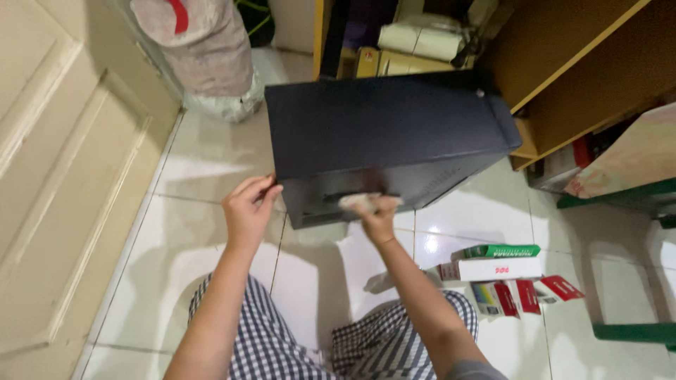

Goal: The person prepares a cleaning cloth, sprays a liquid onto a black computer case, and wipes the side and top surfaces of the case with the cloth.

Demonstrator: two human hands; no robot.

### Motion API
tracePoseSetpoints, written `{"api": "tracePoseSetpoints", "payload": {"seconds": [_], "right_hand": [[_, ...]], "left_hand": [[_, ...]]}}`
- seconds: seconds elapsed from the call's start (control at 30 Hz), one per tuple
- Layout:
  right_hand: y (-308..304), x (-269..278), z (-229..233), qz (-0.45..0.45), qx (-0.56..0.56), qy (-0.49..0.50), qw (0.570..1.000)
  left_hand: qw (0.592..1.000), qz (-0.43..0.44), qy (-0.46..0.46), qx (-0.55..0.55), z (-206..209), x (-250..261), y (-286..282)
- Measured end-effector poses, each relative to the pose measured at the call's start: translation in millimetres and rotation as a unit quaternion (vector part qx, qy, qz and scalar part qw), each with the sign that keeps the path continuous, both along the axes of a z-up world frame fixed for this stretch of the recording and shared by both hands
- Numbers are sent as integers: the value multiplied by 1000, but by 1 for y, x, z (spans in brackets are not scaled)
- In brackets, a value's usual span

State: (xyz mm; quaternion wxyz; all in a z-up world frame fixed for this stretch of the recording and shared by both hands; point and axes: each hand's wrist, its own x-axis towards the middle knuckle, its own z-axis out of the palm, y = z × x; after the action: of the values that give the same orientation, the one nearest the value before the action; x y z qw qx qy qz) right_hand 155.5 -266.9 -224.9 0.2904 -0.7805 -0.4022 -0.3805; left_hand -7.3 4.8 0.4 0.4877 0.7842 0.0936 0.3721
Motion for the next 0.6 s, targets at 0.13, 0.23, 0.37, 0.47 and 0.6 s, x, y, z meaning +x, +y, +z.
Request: {"api": "tracePoseSetpoints", "payload": {"seconds": [0.13, 0.23, 0.37, 0.47, 0.6], "right_hand": [[19, 14, 65, -88, 233, -14, 968], [70, -3, 116, -103, 259, -44, 959], [99, -46, 133, 7, 16, -74, 997], [79, -52, 109, 63, -179, -35, 981], [40, -44, 78, -16, -187, -33, 982]], "left_hand": [[1000, -7, -4, 18, 2, 1, 1], [1000, 8, 7, 20, -7, -1, -4], [999, 23, 4, 33, -25, 5, 2], [996, 11, -63, 60, -37, 10, 2], [999, 3, -52, 14, -48, 5, -2]]}}
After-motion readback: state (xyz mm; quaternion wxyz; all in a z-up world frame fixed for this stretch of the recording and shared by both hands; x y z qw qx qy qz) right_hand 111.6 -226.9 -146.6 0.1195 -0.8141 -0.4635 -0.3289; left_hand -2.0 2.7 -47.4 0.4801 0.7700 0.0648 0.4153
